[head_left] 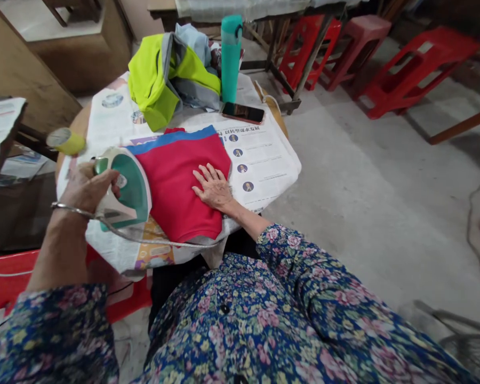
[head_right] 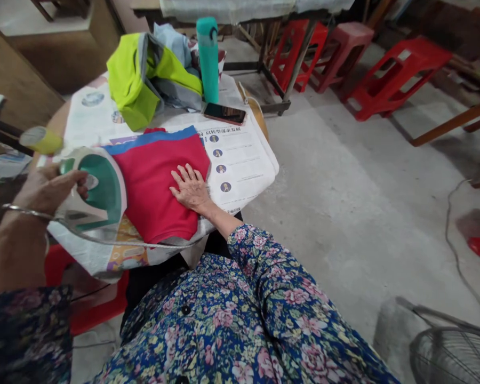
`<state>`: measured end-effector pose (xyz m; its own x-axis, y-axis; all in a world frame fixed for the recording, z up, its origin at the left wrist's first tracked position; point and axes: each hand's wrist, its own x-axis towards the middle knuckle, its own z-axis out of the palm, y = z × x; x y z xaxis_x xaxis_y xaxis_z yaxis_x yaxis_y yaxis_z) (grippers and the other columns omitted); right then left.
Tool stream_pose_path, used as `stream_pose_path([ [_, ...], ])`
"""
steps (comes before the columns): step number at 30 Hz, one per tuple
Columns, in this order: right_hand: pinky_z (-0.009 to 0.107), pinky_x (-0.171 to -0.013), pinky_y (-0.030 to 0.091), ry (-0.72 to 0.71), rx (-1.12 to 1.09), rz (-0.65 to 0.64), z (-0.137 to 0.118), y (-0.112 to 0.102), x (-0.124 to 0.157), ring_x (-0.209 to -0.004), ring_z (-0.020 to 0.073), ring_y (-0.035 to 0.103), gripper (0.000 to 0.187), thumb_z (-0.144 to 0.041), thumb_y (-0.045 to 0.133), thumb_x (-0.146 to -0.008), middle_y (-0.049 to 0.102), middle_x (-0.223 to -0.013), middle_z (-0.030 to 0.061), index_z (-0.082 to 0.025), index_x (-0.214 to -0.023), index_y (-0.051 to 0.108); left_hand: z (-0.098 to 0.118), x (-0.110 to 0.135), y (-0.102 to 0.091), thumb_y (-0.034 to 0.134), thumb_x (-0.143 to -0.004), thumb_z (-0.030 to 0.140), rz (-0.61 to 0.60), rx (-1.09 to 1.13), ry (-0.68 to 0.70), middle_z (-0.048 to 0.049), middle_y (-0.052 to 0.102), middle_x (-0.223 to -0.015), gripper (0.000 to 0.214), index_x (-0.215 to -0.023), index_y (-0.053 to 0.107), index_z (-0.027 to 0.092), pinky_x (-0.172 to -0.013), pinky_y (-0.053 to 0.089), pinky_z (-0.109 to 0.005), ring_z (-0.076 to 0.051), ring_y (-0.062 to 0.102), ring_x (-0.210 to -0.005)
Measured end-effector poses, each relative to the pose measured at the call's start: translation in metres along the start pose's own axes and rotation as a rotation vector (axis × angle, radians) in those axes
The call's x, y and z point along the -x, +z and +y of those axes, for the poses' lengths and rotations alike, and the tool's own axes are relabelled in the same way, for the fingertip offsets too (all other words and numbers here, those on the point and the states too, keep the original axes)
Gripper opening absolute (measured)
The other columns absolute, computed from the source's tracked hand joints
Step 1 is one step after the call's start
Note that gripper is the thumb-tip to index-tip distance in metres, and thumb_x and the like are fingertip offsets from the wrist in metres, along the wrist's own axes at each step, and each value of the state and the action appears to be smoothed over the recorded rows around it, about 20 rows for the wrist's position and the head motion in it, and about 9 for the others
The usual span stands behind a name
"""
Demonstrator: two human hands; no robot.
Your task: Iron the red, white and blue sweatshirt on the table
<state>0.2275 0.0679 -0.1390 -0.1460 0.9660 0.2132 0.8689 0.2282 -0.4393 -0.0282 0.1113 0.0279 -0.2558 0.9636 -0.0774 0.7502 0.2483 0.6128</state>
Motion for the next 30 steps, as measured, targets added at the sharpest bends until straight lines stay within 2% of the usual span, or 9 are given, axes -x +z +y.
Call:
stream_pose_path([
  [3,0.063,-0.138,0.032,0.004,-0.009,-0.002,0.000,0.000,-0.001,-0.171,0.0382,0.037,0.059,-0.038,0.059,-0.113,0.048,-0.181,0.0176,-0.016,-0.168,0.060,-0.010,0.042,-0.003,0.063,-0.078,0.026,-0.134,-0.010,-0.057,0.0036,0.055,-0.053,0.007,-0.075,0.059,0.021,-0.058,0.044,-0.022,-0.015,0.051,-0.055],
  [6,0.064,-0.138,0.031,0.013,-0.006,-0.014,-0.001,0.000,0.000,-0.172,0.0389,0.036,0.060,-0.038,0.057,-0.114,0.048,-0.181,0.0181,-0.015,-0.169,0.059,-0.023,0.074,-0.004,0.065,-0.071,0.038,-0.169,-0.045,0.004,0.0020,0.057,-0.056,0.016,-0.075,0.057,0.025,-0.056,0.041,-0.024,-0.018,0.052,-0.060],
  [10,0.065,-0.136,0.033,-0.004,0.002,-0.016,0.002,-0.005,-0.003,-0.168,0.0409,0.040,0.058,-0.040,0.059,-0.114,0.050,-0.179,0.0170,-0.017,-0.168,0.061,-0.035,0.102,-0.017,0.066,-0.065,0.064,-0.259,-0.136,0.149,0.0014,0.055,-0.057,0.037,-0.073,0.054,0.029,-0.060,0.047,-0.029,-0.022,0.053,-0.065],
  [14,0.066,-0.128,0.044,-0.091,0.007,-0.079,0.020,-0.017,-0.026,-0.152,0.0433,0.054,0.052,-0.044,0.072,-0.109,0.066,-0.164,0.0157,-0.021,-0.155,0.073,-0.033,0.119,-0.034,0.068,-0.056,0.076,-0.445,-0.149,0.142,0.0028,0.052,-0.057,0.051,-0.079,0.060,0.031,-0.055,0.044,-0.033,-0.022,0.051,-0.059],
  [17,0.061,-0.125,0.048,-0.160,0.001,-0.116,0.039,-0.023,-0.052,-0.146,0.0389,0.059,0.043,-0.039,0.068,-0.111,0.074,-0.151,0.0131,-0.024,-0.150,0.076,-0.023,0.123,-0.036,0.069,-0.057,0.078,-0.484,-0.128,0.182,0.0039,0.051,-0.057,0.053,-0.085,0.064,0.033,-0.053,0.043,-0.033,-0.022,0.051,-0.056],
  [21,0.064,-0.132,0.039,-0.106,0.028,-0.043,0.057,-0.017,-0.074,-0.160,0.0378,0.047,0.048,-0.029,0.061,-0.113,0.062,-0.169,0.0136,-0.022,-0.160,0.069,-0.005,0.107,-0.014,0.065,-0.064,0.074,-0.414,-0.097,0.346,0.0035,0.053,-0.056,0.047,-0.082,0.060,0.030,-0.056,0.045,-0.031,-0.021,0.053,-0.056],
  [23,0.066,-0.135,0.034,-0.047,0.028,-0.019,0.064,-0.014,-0.076,-0.164,0.0364,0.044,0.051,-0.027,0.057,-0.114,0.056,-0.175,0.0130,-0.021,-0.165,0.064,0.003,0.094,0.002,0.064,-0.065,0.070,-0.434,-0.085,0.427,0.0031,0.056,-0.059,0.045,-0.084,0.059,0.029,-0.055,0.045,-0.031,-0.019,0.051,-0.052],
  [27,0.064,-0.133,0.037,-0.049,-0.033,-0.054,0.081,-0.018,-0.078,-0.154,0.0318,0.054,0.049,-0.021,0.050,-0.116,0.063,-0.170,0.0083,-0.025,-0.161,0.069,0.008,0.076,0.025,0.064,-0.072,0.069,-0.684,-0.111,0.494,-0.0003,0.062,-0.068,0.048,-0.094,0.066,0.027,-0.047,0.041,-0.030,-0.019,0.055,-0.050],
  [30,0.062,-0.131,0.039,-0.096,-0.068,-0.103,0.091,-0.028,-0.077,-0.151,0.0309,0.055,0.050,-0.016,0.048,-0.115,0.065,-0.168,0.0055,-0.028,-0.158,0.073,0.006,0.075,0.029,0.062,-0.082,0.063,-0.864,-0.157,0.603,-0.0021,0.070,-0.076,0.052,-0.115,0.074,0.024,-0.053,0.046,-0.027,-0.019,0.061,-0.060],
])
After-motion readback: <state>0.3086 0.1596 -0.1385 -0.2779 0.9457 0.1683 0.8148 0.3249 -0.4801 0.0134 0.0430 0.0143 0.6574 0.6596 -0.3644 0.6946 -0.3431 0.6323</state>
